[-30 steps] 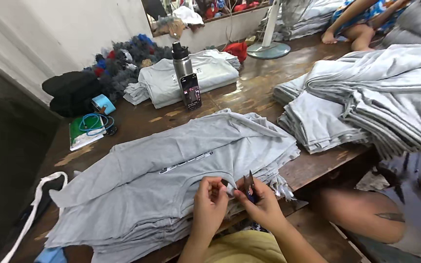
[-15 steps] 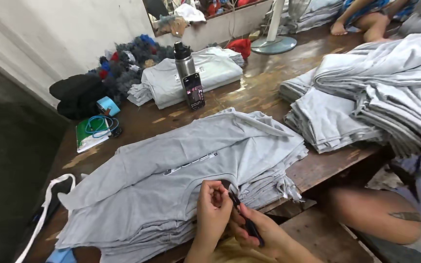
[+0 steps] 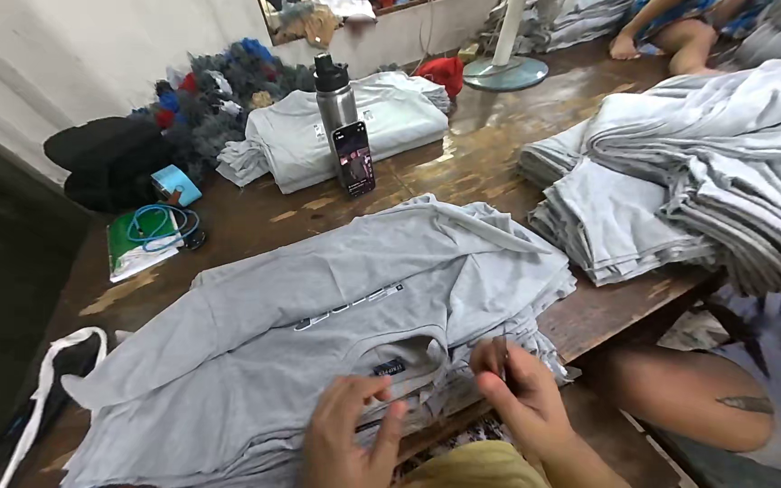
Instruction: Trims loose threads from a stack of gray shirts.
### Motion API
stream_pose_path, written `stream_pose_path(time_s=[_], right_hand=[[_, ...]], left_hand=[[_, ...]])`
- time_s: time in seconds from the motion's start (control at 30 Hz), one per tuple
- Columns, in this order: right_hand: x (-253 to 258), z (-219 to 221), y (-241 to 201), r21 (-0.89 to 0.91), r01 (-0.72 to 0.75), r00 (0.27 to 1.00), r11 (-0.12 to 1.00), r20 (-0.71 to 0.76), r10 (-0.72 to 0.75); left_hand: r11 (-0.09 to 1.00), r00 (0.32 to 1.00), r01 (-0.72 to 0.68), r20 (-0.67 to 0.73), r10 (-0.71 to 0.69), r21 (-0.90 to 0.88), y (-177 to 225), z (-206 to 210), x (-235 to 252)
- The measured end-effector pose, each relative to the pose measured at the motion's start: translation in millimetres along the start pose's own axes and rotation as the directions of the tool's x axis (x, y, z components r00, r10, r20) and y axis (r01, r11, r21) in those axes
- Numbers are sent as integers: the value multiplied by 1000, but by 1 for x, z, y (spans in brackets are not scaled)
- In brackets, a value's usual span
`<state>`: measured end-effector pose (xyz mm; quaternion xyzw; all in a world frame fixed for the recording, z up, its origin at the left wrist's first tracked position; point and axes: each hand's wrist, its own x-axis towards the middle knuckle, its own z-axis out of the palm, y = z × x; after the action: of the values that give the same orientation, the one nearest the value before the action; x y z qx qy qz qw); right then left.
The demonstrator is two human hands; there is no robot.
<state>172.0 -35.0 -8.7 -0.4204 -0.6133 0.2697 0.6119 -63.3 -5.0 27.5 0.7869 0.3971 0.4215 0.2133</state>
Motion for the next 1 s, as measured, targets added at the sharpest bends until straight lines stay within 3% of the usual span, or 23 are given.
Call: stream_pose_path(time_s=[0.07,0.17,0.37,0.57,0.67,0.73,0.77,0.83,0.9,0.93,1.0], right_hand=[[15,6,9,-370,5,997,929,-68,-33],[22,24,20,-544,29,999,839,-20,-47],[10,14,23,-500,276,958,821,79,-274],[-16,12,37,-423,278,956,862,211,-205],[-22,10,38,-376,248,964,893,187,-190],[-23,11,39,-387,252,964,887,184,-194],[-22,11,38,-403,253,963,880,189,-191],[-19,12,34,-453,260,960,853,215,-179],[-12,13,26,-495,274,956,824,237,-175],[-8,13,20,-499,278,955,820,238,-179],[0,16,3,-458,286,952,841,235,-196]], left_hand=[[948,991,131,-74,-115,289,-6,-11,0],[823,925,358,-48,-376,441,-20,-21,-9],[825,918,321,61,-391,466,-12,-47,-27],[816,897,258,185,-401,518,-12,-49,-20],[803,913,305,82,-399,511,-5,-49,-13],[862,957,288,-159,-242,418,-9,-43,-15],[922,947,253,-271,-173,293,-16,-39,-15],[969,899,177,-371,-231,-174,-22,-31,-14],[741,850,175,-280,-446,-648,-17,-28,-13],[627,828,171,-234,-509,-760,-13,-27,-13],[541,808,165,-201,-554,-825,-10,-24,-17]])
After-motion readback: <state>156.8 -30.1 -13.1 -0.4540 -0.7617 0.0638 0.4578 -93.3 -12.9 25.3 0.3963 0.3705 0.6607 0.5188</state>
